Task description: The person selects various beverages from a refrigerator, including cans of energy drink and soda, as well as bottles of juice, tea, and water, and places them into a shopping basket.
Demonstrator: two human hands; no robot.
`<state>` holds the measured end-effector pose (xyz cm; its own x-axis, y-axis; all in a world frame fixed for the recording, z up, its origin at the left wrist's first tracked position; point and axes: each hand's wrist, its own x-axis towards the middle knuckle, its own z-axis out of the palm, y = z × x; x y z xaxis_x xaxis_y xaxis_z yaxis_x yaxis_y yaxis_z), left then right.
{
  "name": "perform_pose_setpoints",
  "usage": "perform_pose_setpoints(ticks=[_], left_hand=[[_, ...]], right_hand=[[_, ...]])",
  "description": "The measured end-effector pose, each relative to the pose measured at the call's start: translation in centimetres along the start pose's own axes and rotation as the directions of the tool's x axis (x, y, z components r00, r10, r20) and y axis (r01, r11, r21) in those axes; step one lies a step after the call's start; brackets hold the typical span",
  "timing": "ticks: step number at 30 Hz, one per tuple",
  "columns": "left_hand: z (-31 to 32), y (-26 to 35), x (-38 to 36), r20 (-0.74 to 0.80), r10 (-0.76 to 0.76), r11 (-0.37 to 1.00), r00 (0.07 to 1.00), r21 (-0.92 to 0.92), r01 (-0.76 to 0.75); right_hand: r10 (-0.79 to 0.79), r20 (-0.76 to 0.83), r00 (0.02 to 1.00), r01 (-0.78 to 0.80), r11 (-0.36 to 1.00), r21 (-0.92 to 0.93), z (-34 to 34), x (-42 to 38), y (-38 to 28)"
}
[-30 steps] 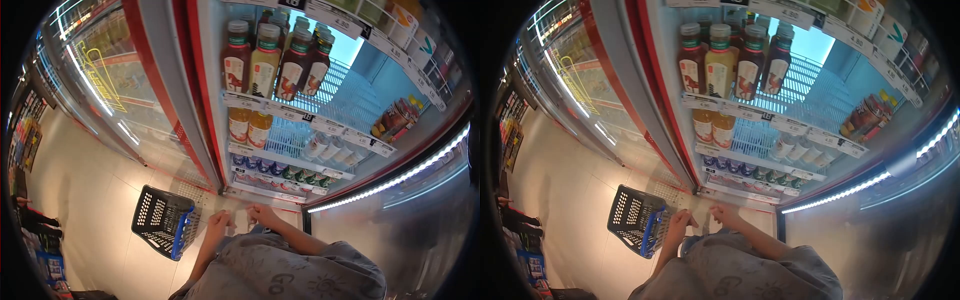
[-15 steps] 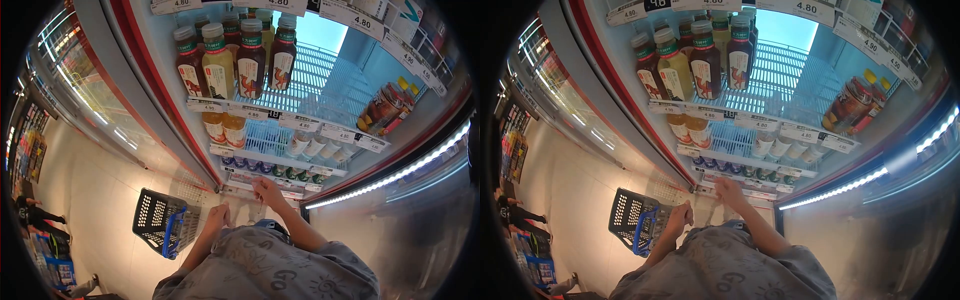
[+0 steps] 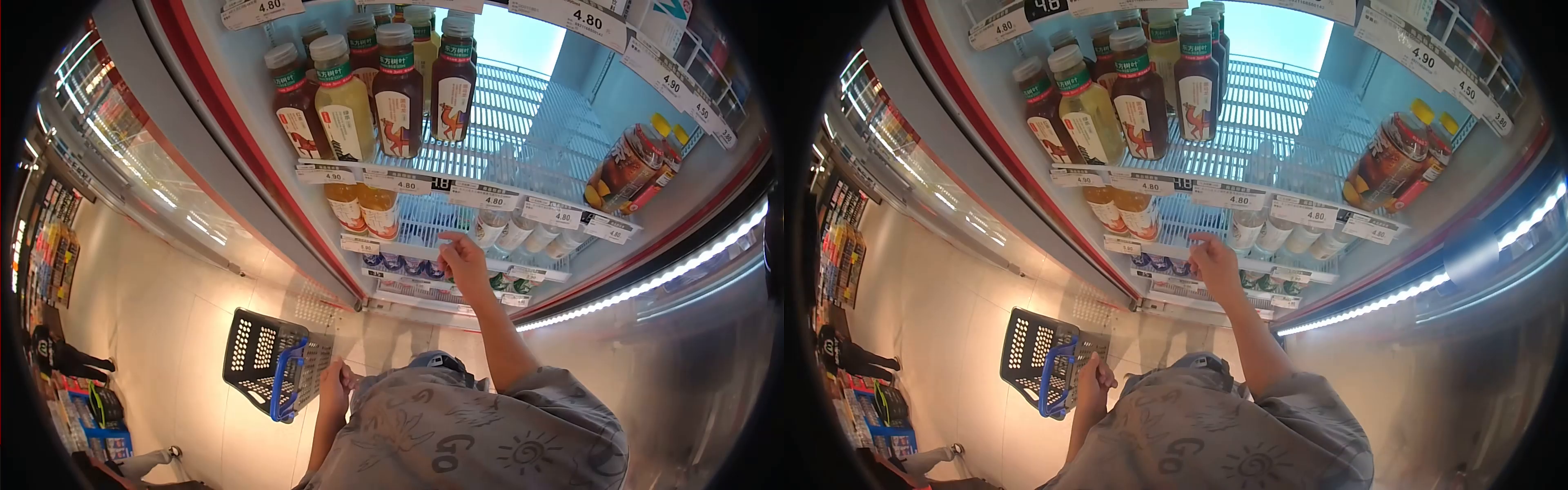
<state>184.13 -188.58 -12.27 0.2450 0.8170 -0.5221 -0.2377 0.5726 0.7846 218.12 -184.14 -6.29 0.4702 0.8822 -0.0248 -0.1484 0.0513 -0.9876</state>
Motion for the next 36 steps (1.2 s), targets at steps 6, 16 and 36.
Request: perform_pose_setpoints(ticks=[6, 16, 36], left_hand=[[0.4, 0.2, 0.6, 0.030, 0.033, 0.999, 0.999, -0.008, -0.032], [5.9, -0.4, 1.7, 0.305, -0.070, 0.983, 0.950, 0.185, 0.013], [4.3, -1.6, 0.0, 0.293, 0.017, 0.909, 0.956, 0.394, -0.137]], right_hand=[[-0.150, -0.134, 0.980, 0.142, 0.987, -0.071, -3.5, -1.4, -0.5], [-0.206, -0.264, 0.942, -0.008, 0.774, -0.633, -8.3, 2.4, -5.3], [-0.622, -0.175, 0.763, 0.309, 0.589, -0.747, -4.2, -5.8, -3.8]])
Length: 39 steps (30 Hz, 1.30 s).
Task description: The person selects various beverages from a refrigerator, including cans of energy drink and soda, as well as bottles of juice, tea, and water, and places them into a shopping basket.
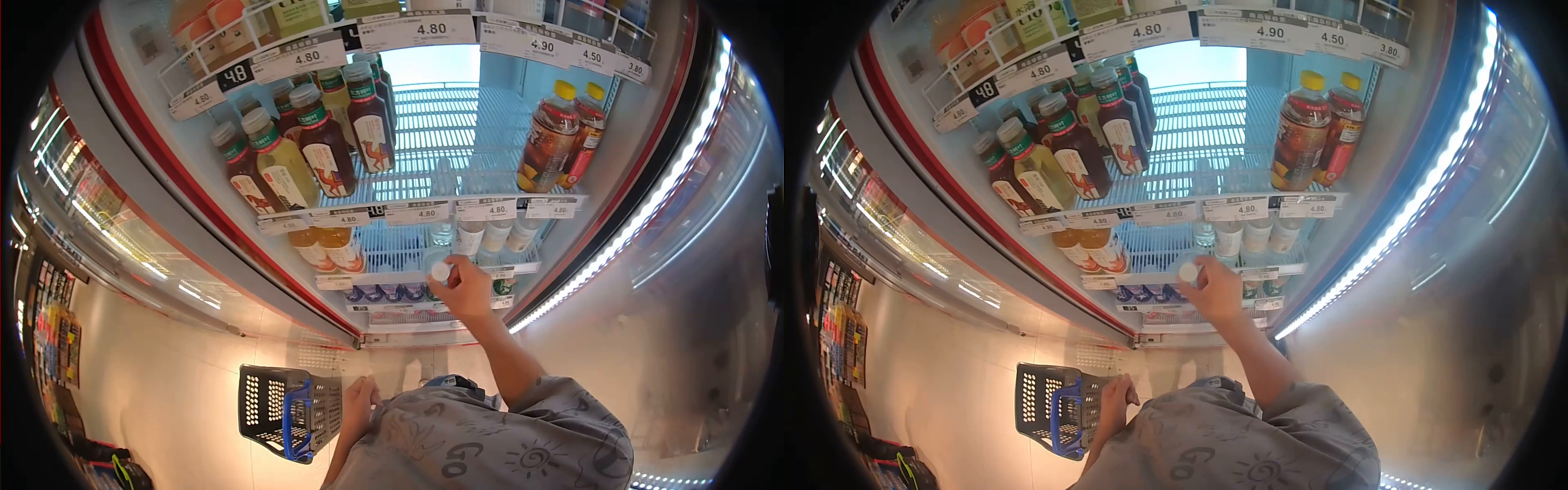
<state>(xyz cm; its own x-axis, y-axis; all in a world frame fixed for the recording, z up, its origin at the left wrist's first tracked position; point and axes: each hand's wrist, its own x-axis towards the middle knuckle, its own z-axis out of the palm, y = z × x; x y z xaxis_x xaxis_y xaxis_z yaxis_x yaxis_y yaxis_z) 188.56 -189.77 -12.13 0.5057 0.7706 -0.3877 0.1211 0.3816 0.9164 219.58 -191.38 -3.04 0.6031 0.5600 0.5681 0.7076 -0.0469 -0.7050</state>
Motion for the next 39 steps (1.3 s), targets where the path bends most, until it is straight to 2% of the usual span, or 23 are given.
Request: perform_pose_setpoints(ticks=[3, 4, 5, 7, 8, 10, 11, 14, 16, 18, 19, 20, 22, 23, 25, 28, 31, 35, 37, 39], left_hand=[[2.4, 0.9, 1.9, -0.009, 0.217, 0.942, 0.976, 0.263, -0.207], [3.7, 1.7, 2.6, 0.011, 0.430, 0.837, 0.903, 0.369, -0.403], [5.1, 2.7, 3.3, 0.055, 0.619, 0.680, 0.783, 0.461, -0.570], [7.6, 5.8, 3.7, 0.214, 0.661, 0.602, 0.720, 0.423, -0.678], [8.2, 6.5, 3.7, 0.288, 0.675, 0.563, 0.679, 0.394, -0.727], [7.9, 6.2, 4.0, 0.347, 0.544, 0.647, 0.764, 0.405, -0.646], [7.7, 6.0, 4.1, 0.374, 0.475, 0.683, 0.796, 0.414, -0.602], [7.6, 5.5, 4.0, 0.348, 0.464, 0.708, 0.815, 0.408, -0.577], [6.5, 2.7, 4.6, 0.250, 0.372, 0.845, 0.894, 0.307, -0.438], [5.0, -0.3, 5.3, 0.140, 0.265, 0.946, 0.954, 0.153, -0.285], [4.0, -1.6, 5.4, 0.081, 0.201, 0.977, 0.976, 0.052, -0.205], [3.1, -2.3, 5.2, 0.027, 0.128, 0.991, 0.991, -0.053, -0.127], [2.1, -1.2, 3.7, -0.015, 0.085, 0.967, 0.996, -0.242, -0.086], [1.6, -0.7, 3.0, -0.032, 0.064, 0.940, 0.997, -0.334, -0.071], [-0.2, -1.4, 1.9, -0.073, 0.121, 0.957, 0.990, -0.255, -0.136], [-1.8, -1.0, 0.4, -0.088, 0.170, 0.961, 0.981, -0.206, -0.185], [-2.2, -1.5, -0.4, -0.143, 0.166, 0.941, 0.976, -0.273, -0.200], [-1.3, -1.3, -1.2, -0.195, 0.097, 0.865, 0.976, -0.468, -0.179], [-1.5, -1.8, -1.0, -0.163, 0.110, 0.880, 0.980, -0.443, -0.172], [-1.6, -1.8, -0.8, -0.139, 0.114, 0.881, 0.984, -0.443, -0.165]], right_hand=[[0.030, 0.099, 0.995, -0.037, 0.997, 0.073, -2.1, -2.0, -3.4], [0.047, 0.141, 0.989, -0.062, 0.993, 0.104, -2.8, -2.5, -4.5], [0.070, 0.224, 0.972, -0.108, 0.981, 0.160, -3.4, -3.3, -5.6], [0.095, 0.388, 0.917, -0.208, 0.943, 0.261, -4.0, -4.8, -7.0], [0.174, 0.440, 0.881, -0.316, 0.909, 0.273, -4.0, -5.3, -7.0], [0.312, 0.542, 0.781, -0.517, 0.810, 0.278, -4.2, -5.8, -6.6], [0.300, 0.554, 0.776, -0.506, 0.821, 0.265, -4.4, -5.8, -6.2], [0.272, 0.563, 0.780, -0.480, 0.838, 0.260, -5.0, -5.4, -4.5], [0.286, 0.526, 0.801, -0.483, 0.828, 0.285, -5.6, -4.8, -2.1], [0.449, 0.369, 0.814, -0.575, 0.718, 0.392, -6.2, -3.5, 2.6], [0.472, 0.218, 0.854, -0.520, 0.765, 0.381, -6.9, -2.3, 5.3], [0.540, 0.040, 0.840, -0.530, 0.803, 0.274, -8.0, -0.7, 7.0], [0.366, -0.276, 0.889, -0.355, 0.930, 0.091, -9.6, 2.1, 9.9], [0.290, -0.301, 0.909, -0.310, 0.951, -0.021, -9.8, 3.1, 12.4], [0.126, -0.327, 0.937, -0.212, 0.947, -0.242, -9.5, 4.7, 16.8], [0.177, -0.139, 0.974, -0.182, 0.983, -0.022, -9.1, 6.3, 17.0], [0.318, -0.126, 0.940, -0.312, 0.948, 0.065, -8.3, 6.6, 16.9], [0.312, -0.201, 0.928, -0.303, 0.950, 0.076, -8.3, 6.5, 15.2], [0.246, -0.243, 0.938, -0.233, 0.969, 0.083, -8.3, 6.2, 15.3], [0.357, -0.286, 0.889, -0.367, 0.930, 0.017, -8.8, 4.4, 13.8]])
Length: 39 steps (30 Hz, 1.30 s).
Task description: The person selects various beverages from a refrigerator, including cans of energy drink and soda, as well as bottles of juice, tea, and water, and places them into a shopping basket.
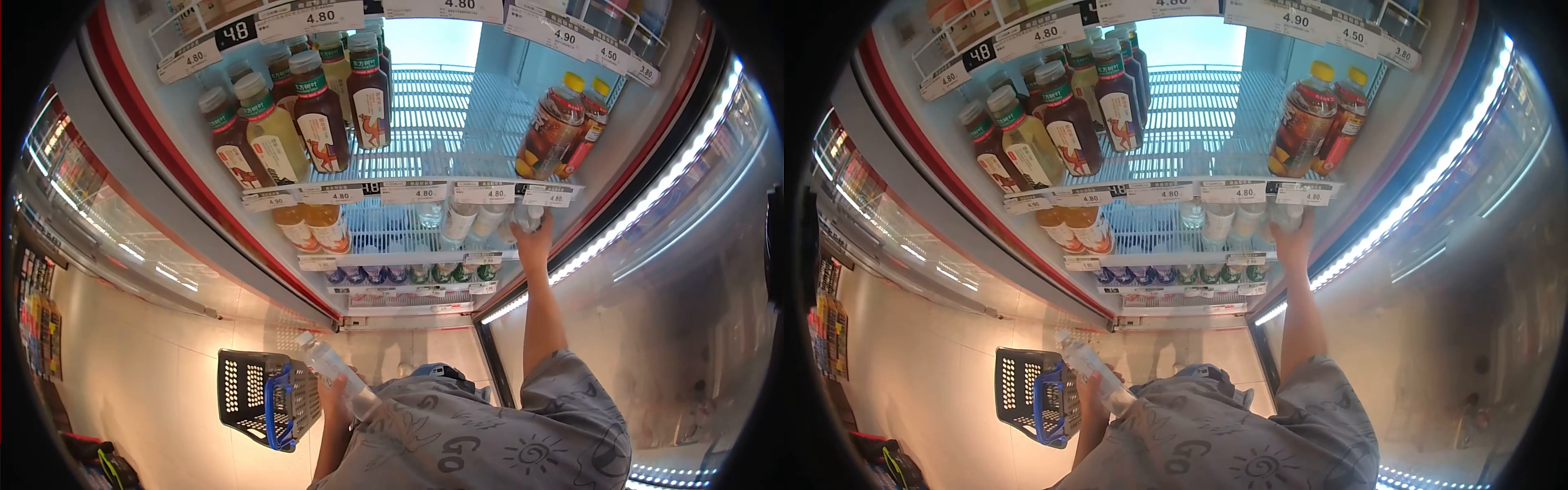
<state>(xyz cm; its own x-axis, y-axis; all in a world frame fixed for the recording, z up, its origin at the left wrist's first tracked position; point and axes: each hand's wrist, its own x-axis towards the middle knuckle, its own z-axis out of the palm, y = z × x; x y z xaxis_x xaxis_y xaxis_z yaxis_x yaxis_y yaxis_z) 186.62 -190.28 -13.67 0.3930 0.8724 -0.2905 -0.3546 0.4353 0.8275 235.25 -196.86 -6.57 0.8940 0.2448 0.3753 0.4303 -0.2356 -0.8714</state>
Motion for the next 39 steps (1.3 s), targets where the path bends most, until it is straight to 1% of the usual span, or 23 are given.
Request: perform_pose_setpoints(ticks=[1, 3, 4, 5, 9, 11, 12, 13, 15, 18, 19, 21, 22, 23, 24, 26, 27, 29, 32, 33, 36, 37, 39], left_hand=[[0.1, 0.3, 0.0, 0.006, -0.007, 1.000, 1.000, -0.012, 0.007], [0.6, 0.8, 0.2, 0.030, -0.001, 1.000, 1.000, -0.007, 0.001], [0.9, 1.3, 0.2, 0.044, 0.005, 1.000, 0.999, 0.010, -0.005], [0.9, 1.6, 0.2, 0.053, 0.002, 1.000, 0.999, 0.029, -0.004], [-0.9, 0.8, 1.8, 0.135, -0.196, 0.978, 0.971, -0.037, 0.203], [-0.5, 1.4, 2.7, 0.313, -0.266, 0.929, 0.912, -0.170, 0.329], [-0.9, 0.5, 3.7, 0.379, -0.258, 0.937, 0.888, -0.125, 0.326], [-1.6, -0.2, 4.5, 0.437, -0.252, 0.945, 0.863, -0.083, 0.317], [-0.5, -0.1, 5.0, 0.456, -0.332, 0.891, 0.826, -0.135, 0.433], [1.9, 2.2, 4.6, 0.540, -0.290, 0.885, 0.790, -0.163, 0.436], [1.8, 2.9, 4.5, 0.564, -0.261, 0.891, 0.783, -0.171, 0.420], [1.4, 3.7, 4.3, 0.610, -0.194, 0.900, 0.768, -0.202, 0.387], [0.9, 3.9, 4.1, 0.571, -0.168, 0.926, 0.804, -0.189, 0.327], [0.3, 4.1, 3.8, 0.525, -0.140, 0.948, 0.840, -0.174, 0.266], [-0.8, 4.5, 3.5, 0.472, -0.109, 0.967, 0.875, -0.155, 0.204], [-4.3, 6.2, 2.8, 0.414, -0.113, 0.979, 0.903, -0.107, 0.171], [-6.3, 7.1, 2.3, 0.377, -0.115, 0.984, 0.919, -0.083, 0.158], [-9.8, 8.8, 1.0, 0.323, -0.084, 0.982, 0.943, -0.135, 0.134], [-15.4, 11.0, -0.9, 0.187, 0.015, 0.989, 0.982, -0.147, 0.013], [-17.2, 11.4, -1.9, 0.130, 0.045, 0.990, 0.990, -0.138, -0.027], [-23.3, 11.9, -5.1, -0.026, 0.102, 0.955, 0.994, -0.278, -0.105], [-24.3, 12.8, -6.2, -0.133, 0.115, 0.945, 0.984, -0.290, -0.150], [-27.3, 13.3, -9.0, -0.337, 0.125, 0.921, 0.933, -0.311, -0.235]], right_hand=[[0.057, -0.026, 0.998, -0.058, 0.997, -0.048, -0.7, -1.6, -0.8], [-0.058, -0.101, 0.993, 0.044, 0.989, -0.139, -2.3, -5.4, -1.7], [-0.030, -0.141, 0.990, 0.039, 0.997, 0.060, -2.9, -7.1, -2.1], [0.013, -0.169, 0.986, 0.030, 0.967, 0.252, -3.5, -8.4, -2.6], [-0.022, -0.011, 1.000, 0.024, 0.865, 0.501, -6.2, -12.2, -5.0], [0.072, 0.216, 0.974, -0.204, 0.690, 0.694, -5.3, -14.7, -6.7], [0.096, 0.343, 0.934, -0.334, 0.572, 0.749, -4.5, -16.1, -7.9], [0.149, 0.469, 0.871, -0.478, 0.485, 0.733, -3.6, -17.6, -9.1], [0.200, 0.696, 0.690, -0.720, 0.284, 0.633, -1.2, -19.8, -11.4], [0.194, 0.811, 0.552, -0.818, 0.312, 0.483, 2.1, -22.1, -13.6], [0.209, 0.868, 0.451, -0.879, 0.276, 0.390, 2.9, -22.7, -13.3], [0.199, 0.843, 0.500, -0.803, 0.472, 0.365, 5.0, -23.8, -14.1], [0.186, 0.834, 0.519, -0.752, 0.563, 0.342, 6.3, -24.6, -15.5], [0.224, 0.839, 0.495, -0.776, 0.549, 0.311, 7.0, -25.6, -17.6], [0.202, 0.847, 0.492, -0.759, 0.576, 0.304, 8.3, -26.8, -18.0], [0.142, 0.869, 0.474, -0.724, 0.624, 0.293, 11.4, -29.3, -18.6], [0.134, 0.891, 0.434, -0.717, 0.650, 0.252, 12.5, -30.5, -19.7], [0.114, 0.932, 0.344, -0.690, 0.704, 0.169, 14.7, -33.2, -22.1], [-0.060, 0.961, 0.269, -0.403, 0.899, 0.169, 18.5, -36.9, -23.4], [-0.143, 0.967, 0.209, -0.363, 0.907, 0.213, 19.6, -37.9, -25.1], [-0.336, 0.942, 0.013, -0.275, 0.904, 0.327, 23.0, -40.6, -28.9], [-0.321, 0.947, -0.016, -0.280, 0.911, 0.304, 24.1, -41.5, -30.1], [-0.431, 0.899, -0.080, -0.079, 0.902, 0.425, 27.1, -42.8, -32.0]])
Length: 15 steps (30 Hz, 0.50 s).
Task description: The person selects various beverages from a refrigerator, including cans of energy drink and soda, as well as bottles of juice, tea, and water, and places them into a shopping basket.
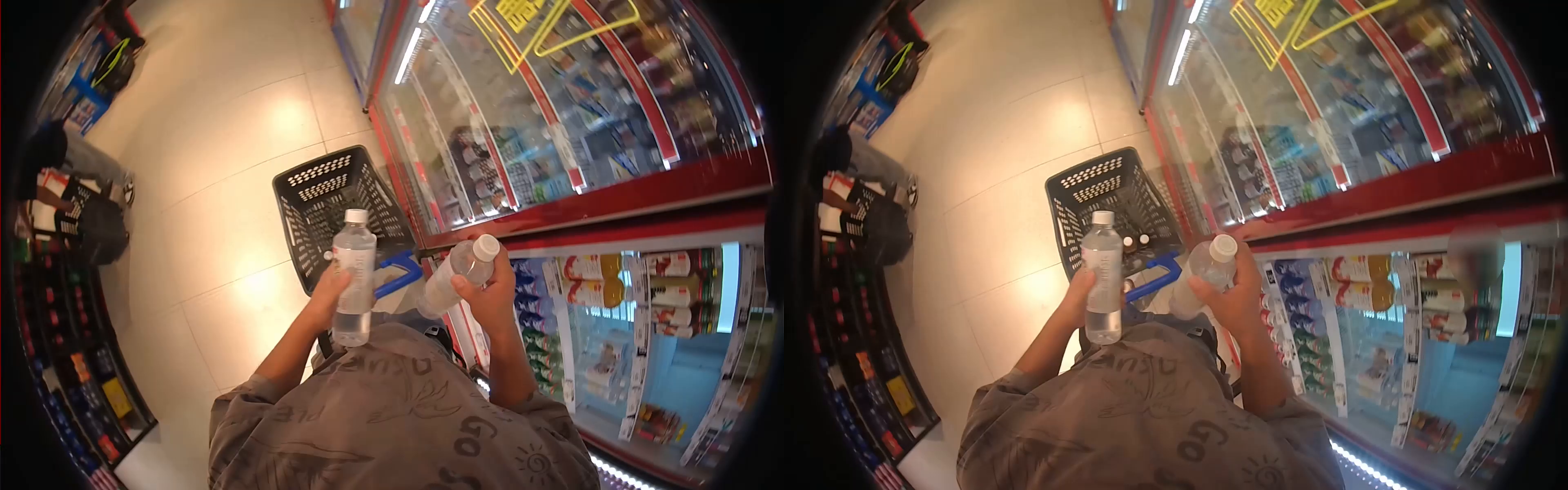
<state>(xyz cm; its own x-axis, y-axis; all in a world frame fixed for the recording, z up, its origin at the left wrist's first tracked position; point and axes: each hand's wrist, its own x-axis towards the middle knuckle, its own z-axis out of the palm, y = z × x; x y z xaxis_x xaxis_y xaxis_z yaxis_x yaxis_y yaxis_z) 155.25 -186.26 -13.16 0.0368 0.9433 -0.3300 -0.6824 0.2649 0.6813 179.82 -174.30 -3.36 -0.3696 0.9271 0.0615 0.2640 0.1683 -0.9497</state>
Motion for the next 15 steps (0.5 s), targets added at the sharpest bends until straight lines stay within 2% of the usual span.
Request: perform_pose_setpoints(ticks=[2, 5, 6, 7, 9, 11, 13, 15], left_hand=[[-4.0, 1.5, -1.8, -0.164, 0.069, 0.998, 0.984, 0.010, -0.069], [-9.1, 2.0, -5.2, -0.359, 0.158, 0.986, 0.920, 0.018, -0.163], [-10.2, 1.9, -6.3, -0.423, 0.185, 0.979, 0.887, -0.001, -0.205], [-11.0, 1.8, -7.2, -0.484, 0.205, 0.970, 0.851, -0.019, -0.244], [-11.5, 1.8, -8.3, -0.610, 0.218, 0.937, 0.761, -0.087, -0.338], [-11.8, 1.2, -8.6, -0.716, 0.198, 0.931, 0.669, -0.075, -0.356], [-12.5, -0.3, -7.8, -0.737, 0.232, 0.902, 0.634, -0.080, -0.423], [-12.6, -2.1, -5.7, -0.793, 0.151, 0.897, 0.590, -0.141, -0.418]], right_hand=[[-0.080, 0.071, 0.994, 0.091, 0.984, -0.156, 1.5, 3.7, 0.1], [-0.043, 0.190, 0.981, 0.077, 0.981, -0.177, 4.4, 9.0, 3.5], [-0.087, 0.218, 0.972, 0.138, 0.964, -0.228, 5.9, 10.8, 3.3], [-0.070, 0.242, 0.968, 0.128, 0.964, -0.235, 7.3, 12.7, 4.5], [-0.023, 0.284, 0.959, 0.098, 0.963, -0.253, 10.0, 16.3, 9.0], [0.013, 0.332, 0.943, 0.115, 0.924, -0.364, 12.8, 19.2, 13.3], [0.031, 0.386, 0.922, 0.149, 0.892, -0.428, 15.8, 21.6, 19.2], [0.028, 0.463, 0.886, 0.202, 0.876, -0.439, 19.1, 23.2, 26.0]])
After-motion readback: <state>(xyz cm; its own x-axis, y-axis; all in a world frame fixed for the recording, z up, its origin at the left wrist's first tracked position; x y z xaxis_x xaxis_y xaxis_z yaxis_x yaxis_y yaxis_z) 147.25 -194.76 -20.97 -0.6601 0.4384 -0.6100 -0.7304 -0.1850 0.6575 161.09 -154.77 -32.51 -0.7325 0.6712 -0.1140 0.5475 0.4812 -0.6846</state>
